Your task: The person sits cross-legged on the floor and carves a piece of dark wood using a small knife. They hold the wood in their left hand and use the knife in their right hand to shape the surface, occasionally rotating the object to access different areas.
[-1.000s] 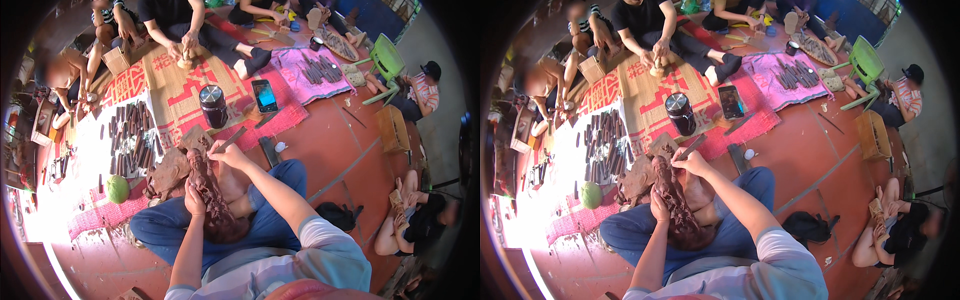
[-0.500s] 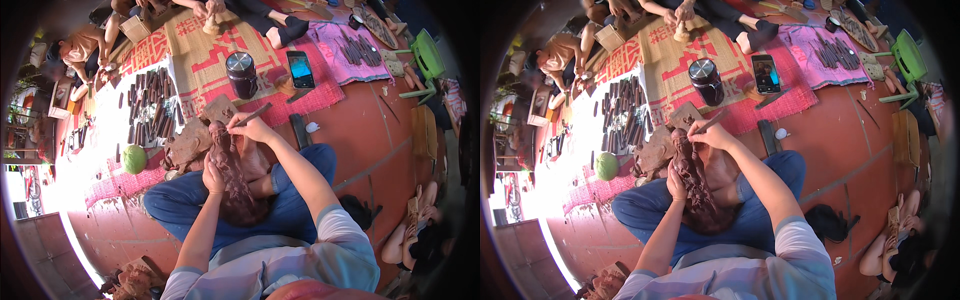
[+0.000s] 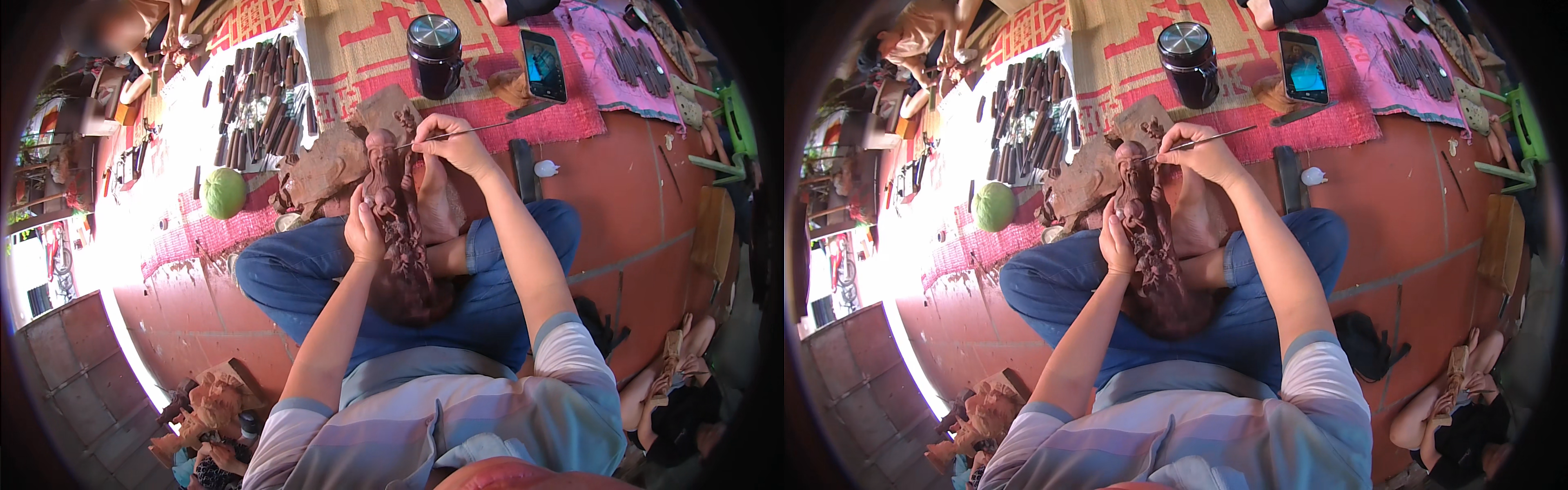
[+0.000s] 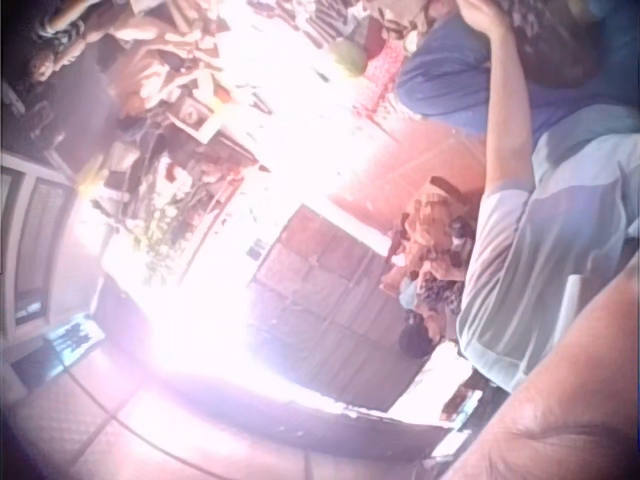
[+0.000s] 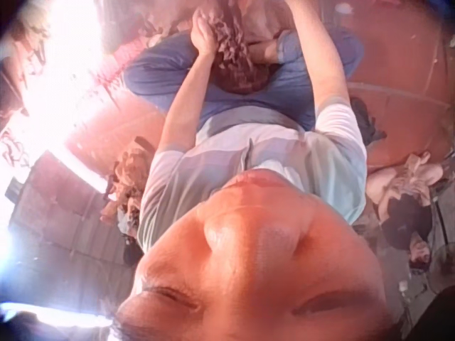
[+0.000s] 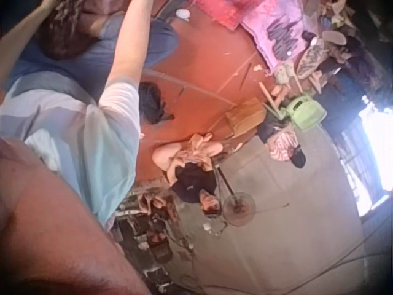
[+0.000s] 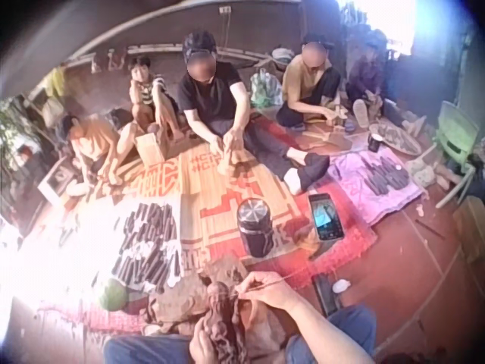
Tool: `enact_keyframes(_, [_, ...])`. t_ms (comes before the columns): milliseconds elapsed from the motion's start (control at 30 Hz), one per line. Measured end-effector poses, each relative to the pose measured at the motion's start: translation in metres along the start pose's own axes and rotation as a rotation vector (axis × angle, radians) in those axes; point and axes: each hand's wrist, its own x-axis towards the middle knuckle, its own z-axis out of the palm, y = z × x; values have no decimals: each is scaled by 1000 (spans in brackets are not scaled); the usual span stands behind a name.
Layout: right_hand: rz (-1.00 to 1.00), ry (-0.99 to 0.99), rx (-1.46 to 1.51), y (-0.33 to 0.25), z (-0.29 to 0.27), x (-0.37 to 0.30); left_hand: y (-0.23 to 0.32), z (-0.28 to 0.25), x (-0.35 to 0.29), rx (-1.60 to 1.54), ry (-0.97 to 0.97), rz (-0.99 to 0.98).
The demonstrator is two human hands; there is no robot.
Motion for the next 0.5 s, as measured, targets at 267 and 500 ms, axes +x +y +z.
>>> enact_keyframes(267, [1, -209, -185, -24, -6, 28, -1, 0, 1, -10, -21, -27])
enact_keyframes(500, [17, -301, -293, -28, -5, 32, 2, 0, 4, -34, -36, -11])
